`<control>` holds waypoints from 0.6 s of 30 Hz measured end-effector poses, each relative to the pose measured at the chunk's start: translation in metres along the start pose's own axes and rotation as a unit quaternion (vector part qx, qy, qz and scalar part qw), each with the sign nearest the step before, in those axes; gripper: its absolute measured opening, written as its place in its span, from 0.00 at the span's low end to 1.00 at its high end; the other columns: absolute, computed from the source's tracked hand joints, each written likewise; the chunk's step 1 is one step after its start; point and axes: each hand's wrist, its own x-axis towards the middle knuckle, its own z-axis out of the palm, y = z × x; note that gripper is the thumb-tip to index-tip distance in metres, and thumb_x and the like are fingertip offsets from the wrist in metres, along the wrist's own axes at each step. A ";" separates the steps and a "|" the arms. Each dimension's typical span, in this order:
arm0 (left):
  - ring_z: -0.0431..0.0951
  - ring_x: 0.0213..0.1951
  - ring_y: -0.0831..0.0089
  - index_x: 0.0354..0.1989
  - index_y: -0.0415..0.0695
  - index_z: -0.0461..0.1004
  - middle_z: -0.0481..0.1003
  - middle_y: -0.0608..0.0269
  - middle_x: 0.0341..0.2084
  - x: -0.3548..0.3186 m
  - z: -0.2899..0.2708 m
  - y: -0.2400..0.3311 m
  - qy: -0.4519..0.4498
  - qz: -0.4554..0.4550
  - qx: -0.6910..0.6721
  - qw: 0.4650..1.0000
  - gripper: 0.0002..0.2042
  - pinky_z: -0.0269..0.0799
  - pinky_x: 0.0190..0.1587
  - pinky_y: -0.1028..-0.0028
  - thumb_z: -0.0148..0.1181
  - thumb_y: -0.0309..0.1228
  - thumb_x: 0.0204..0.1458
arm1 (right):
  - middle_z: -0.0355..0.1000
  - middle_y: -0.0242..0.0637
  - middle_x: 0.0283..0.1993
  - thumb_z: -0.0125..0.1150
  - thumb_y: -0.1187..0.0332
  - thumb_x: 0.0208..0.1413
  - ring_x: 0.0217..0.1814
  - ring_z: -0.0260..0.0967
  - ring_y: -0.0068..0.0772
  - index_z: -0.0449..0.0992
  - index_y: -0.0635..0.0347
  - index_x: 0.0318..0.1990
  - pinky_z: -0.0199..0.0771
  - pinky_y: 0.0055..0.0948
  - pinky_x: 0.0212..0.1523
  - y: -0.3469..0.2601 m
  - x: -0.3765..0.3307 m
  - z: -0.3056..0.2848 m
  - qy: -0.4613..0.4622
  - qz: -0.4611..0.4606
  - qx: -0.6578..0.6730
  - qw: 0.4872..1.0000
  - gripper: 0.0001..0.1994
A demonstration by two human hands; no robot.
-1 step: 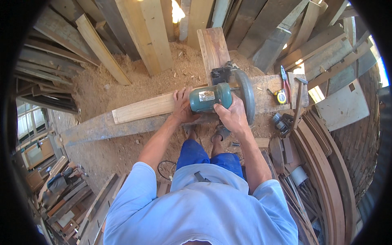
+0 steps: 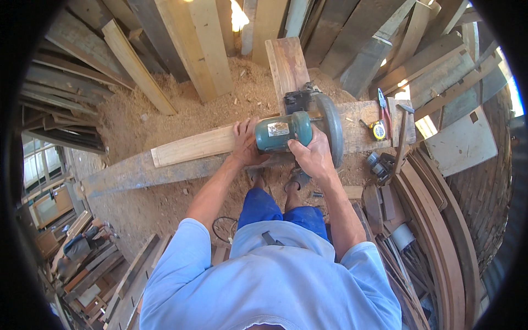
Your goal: The person measures a wooden board with a tape measure, marks it, and then cuts through it using a circular saw on a workbench.
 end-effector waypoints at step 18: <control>0.51 0.71 0.44 0.65 0.64 0.72 0.56 0.48 0.69 0.000 -0.013 0.006 -0.055 -0.015 0.006 0.998 0.44 0.39 0.69 0.39 0.78 0.48 0.30 | 0.74 0.39 0.34 0.65 0.67 0.52 0.36 0.71 0.32 0.74 0.70 0.45 0.74 0.35 0.42 -0.019 0.038 0.001 0.020 -0.068 -0.062 0.996 0.16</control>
